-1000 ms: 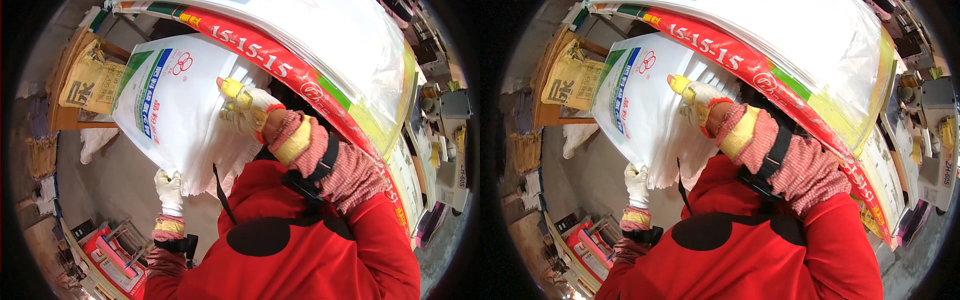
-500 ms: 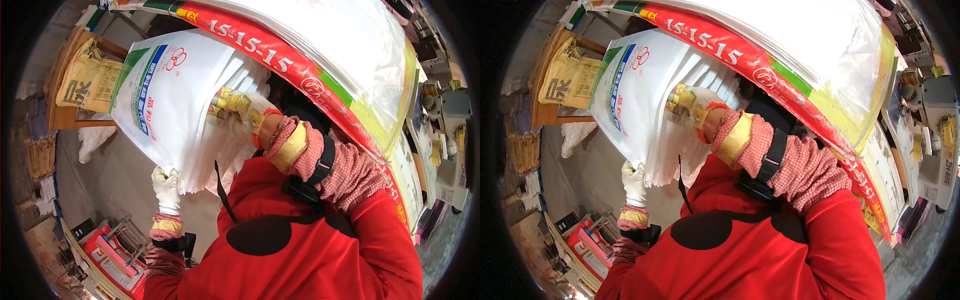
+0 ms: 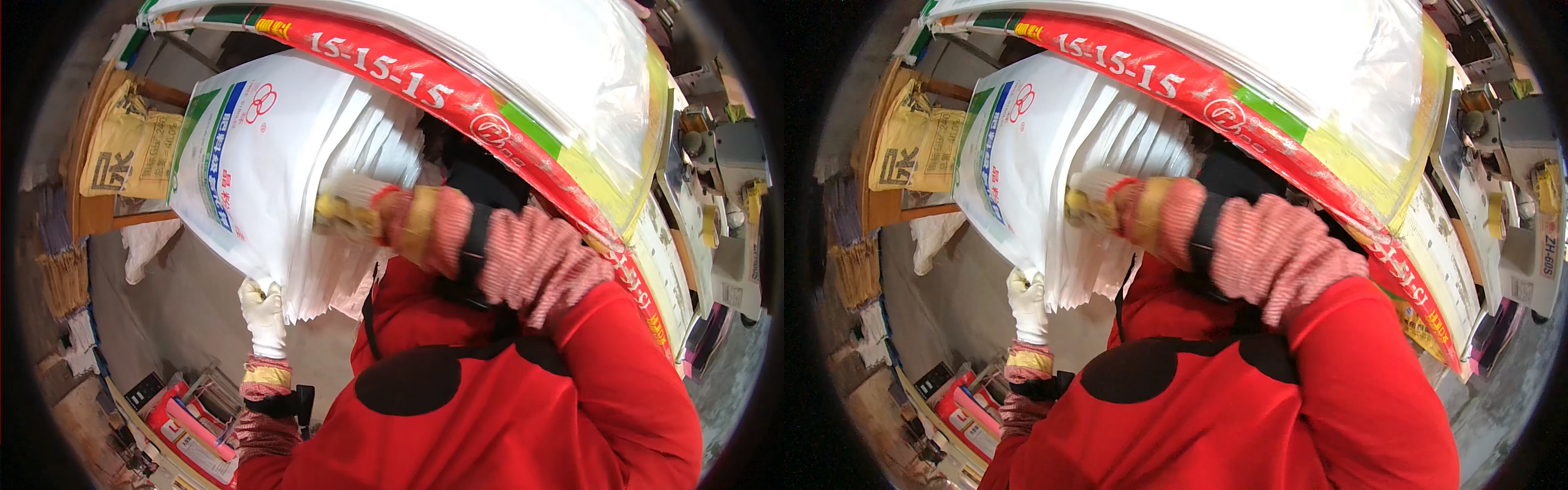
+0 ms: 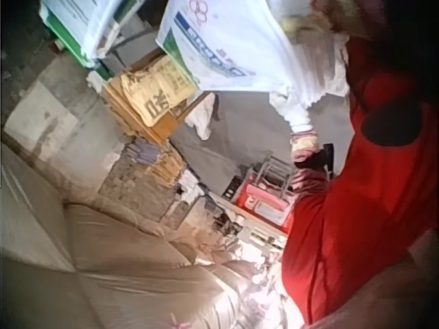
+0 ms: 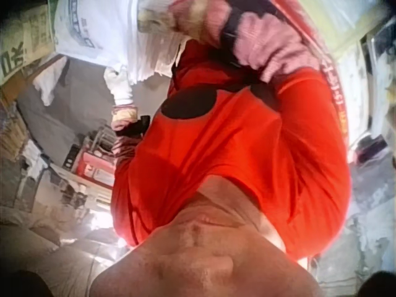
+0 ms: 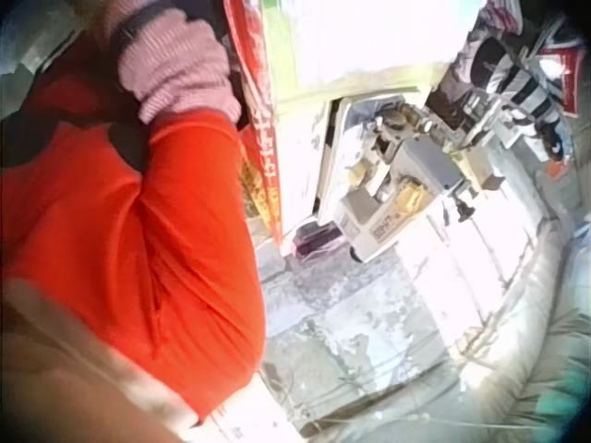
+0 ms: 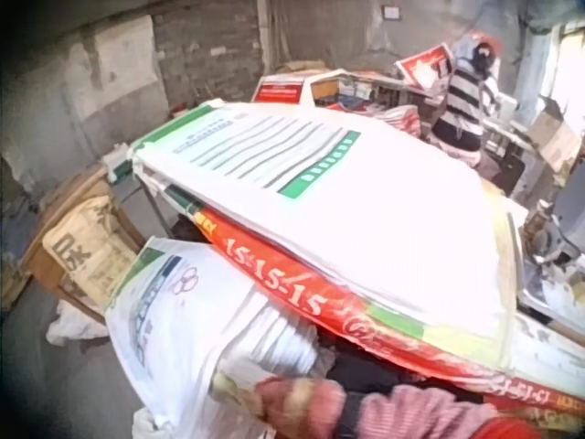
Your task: Sealing the edges of large plastic fertilizer bags using an industrial ultrasonic sealing machine.
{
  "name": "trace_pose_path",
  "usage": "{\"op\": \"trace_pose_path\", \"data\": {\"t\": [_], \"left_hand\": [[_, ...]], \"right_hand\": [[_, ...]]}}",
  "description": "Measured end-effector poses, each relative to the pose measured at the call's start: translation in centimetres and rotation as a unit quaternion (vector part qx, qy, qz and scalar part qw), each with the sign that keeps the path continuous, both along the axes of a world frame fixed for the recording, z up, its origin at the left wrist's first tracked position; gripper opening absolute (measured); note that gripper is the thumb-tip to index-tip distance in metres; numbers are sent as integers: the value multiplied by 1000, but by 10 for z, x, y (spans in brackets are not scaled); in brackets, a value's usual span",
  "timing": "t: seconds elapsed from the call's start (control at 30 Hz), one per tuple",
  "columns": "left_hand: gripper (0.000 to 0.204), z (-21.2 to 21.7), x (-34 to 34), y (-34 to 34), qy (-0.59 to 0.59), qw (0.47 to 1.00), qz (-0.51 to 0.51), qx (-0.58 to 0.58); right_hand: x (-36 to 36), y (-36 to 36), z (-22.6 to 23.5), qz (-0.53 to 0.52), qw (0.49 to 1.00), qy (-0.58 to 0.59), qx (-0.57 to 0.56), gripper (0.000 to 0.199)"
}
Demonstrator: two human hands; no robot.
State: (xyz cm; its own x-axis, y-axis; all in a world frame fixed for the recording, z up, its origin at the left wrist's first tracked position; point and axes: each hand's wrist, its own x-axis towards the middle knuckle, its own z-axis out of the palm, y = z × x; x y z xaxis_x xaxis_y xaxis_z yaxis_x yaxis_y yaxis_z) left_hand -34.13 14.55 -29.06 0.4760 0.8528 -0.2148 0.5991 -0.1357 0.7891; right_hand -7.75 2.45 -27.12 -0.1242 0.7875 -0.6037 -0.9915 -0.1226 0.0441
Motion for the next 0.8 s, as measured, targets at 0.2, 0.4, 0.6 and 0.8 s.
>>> {"op": "trace_pose_path", "data": {"t": [0.2,0.4,0.6,0.8], "left_hand": [[27,3,-1,3,-2,999,-5,-34],[25,4,-1,6,15,1000,-9,2],[23,11,2,9,65,996,-51,15],[21,27,2,18,50,996,-67,-43]], "right_hand": [[25,-65,23,-65,983,-129,-109,20],[29,-35,-9,-139,984,-104,-47,13],[52,11,-13,-170,969,-178,-30,17],[78,-26,-6,-214,921,-267,-184,23]]}}
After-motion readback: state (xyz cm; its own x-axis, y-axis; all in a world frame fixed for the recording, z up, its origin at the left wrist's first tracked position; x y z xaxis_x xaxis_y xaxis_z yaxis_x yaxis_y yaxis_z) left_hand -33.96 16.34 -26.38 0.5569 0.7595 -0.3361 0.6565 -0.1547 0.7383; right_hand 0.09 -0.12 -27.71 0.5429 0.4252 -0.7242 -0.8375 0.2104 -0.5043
